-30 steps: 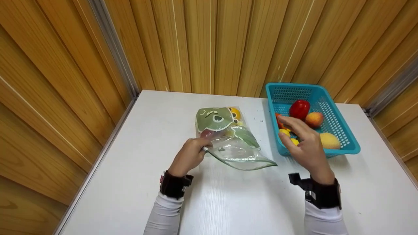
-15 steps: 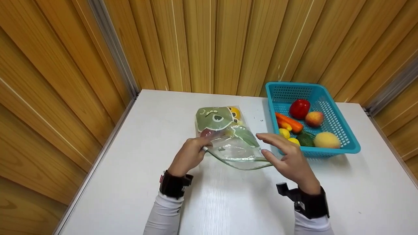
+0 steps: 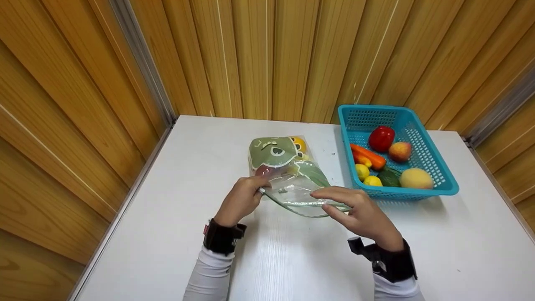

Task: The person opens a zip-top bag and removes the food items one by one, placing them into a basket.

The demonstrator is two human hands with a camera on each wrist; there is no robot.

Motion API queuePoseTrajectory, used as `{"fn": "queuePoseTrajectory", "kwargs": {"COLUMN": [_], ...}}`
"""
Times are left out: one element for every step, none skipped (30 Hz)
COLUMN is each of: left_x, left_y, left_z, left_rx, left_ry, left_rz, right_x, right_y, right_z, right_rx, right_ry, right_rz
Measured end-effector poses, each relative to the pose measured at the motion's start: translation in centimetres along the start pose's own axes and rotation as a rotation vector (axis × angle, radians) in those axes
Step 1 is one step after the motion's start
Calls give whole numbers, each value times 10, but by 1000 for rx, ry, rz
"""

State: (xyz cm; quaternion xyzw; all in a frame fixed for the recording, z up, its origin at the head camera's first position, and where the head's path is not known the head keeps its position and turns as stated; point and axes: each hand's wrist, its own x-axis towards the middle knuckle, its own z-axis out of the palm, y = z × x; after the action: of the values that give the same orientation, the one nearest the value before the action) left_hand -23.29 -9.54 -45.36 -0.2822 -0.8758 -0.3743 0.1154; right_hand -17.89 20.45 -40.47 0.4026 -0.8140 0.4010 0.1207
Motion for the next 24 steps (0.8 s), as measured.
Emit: {"fn": "queuePoseTrajectory", "kwargs": {"left_x": [0,0,0,0,0,0,0,0,-1,0,0,0,0,0,0,0,0,0,0,-1,-1,-1,-1,-1], "left_y": [0,0,0,0,0,0,0,0,0,0,0,0,0,0,0,1,1,1,1,1,1,2,2,2], "left_z": [0,0,0,0,0,0,1,1,1,1,1,1,1,1,1,0,0,0,0,0,0,0,0,0], "left_rx": [1,3,3,3,3,5,8,8,7,6,5,5,2,-2,-3,-4,-3,-5,-6,-6,-6,-7,-8,-9], "left_ry": [1,2,2,2,3,3,4,4,2,1,-1,-2,-2,-4,-3,-3,-2,0,1,2,2,2,3,2], "left_rz": [1,3,5,6,7,8,8,7,5,3,1,-1,-2,-4,-3,-3,-2,1,1,0,-1,-1,-3,-6], "right_x": [0,1,1,1,1,1,1,1,0,0,0,0,0,1,1,1,2,2,3,3,4,5,5,6], "right_y": [0,0,0,0,0,0,0,0,0,0,1,1,2,3,4,4,5,6,6,7,7,7,7,7], "right_z": [0,1,1,1,1,1,2,2,2,2,2,3,3,4,4,5,5,6,6,7,7,7,7,8], "right_rx": [11,19,26,34,39,43,46,49,50,50,48,51,53,50,48,49,52,53,52,52,53,52,47,37], "right_ry": [-18,-36,-53,-71,-90,-109,-129,-148,-168,-189,-209,-228,-247,-266,-285,-305,-325,-345,-366,-386,-405,-422,-438,-453], "right_rz": [-9,-19,-24,-25,-23,-14,-4,6,19,27,35,43,49,55,62,73,88,106,125,143,159,171,179,183]}}
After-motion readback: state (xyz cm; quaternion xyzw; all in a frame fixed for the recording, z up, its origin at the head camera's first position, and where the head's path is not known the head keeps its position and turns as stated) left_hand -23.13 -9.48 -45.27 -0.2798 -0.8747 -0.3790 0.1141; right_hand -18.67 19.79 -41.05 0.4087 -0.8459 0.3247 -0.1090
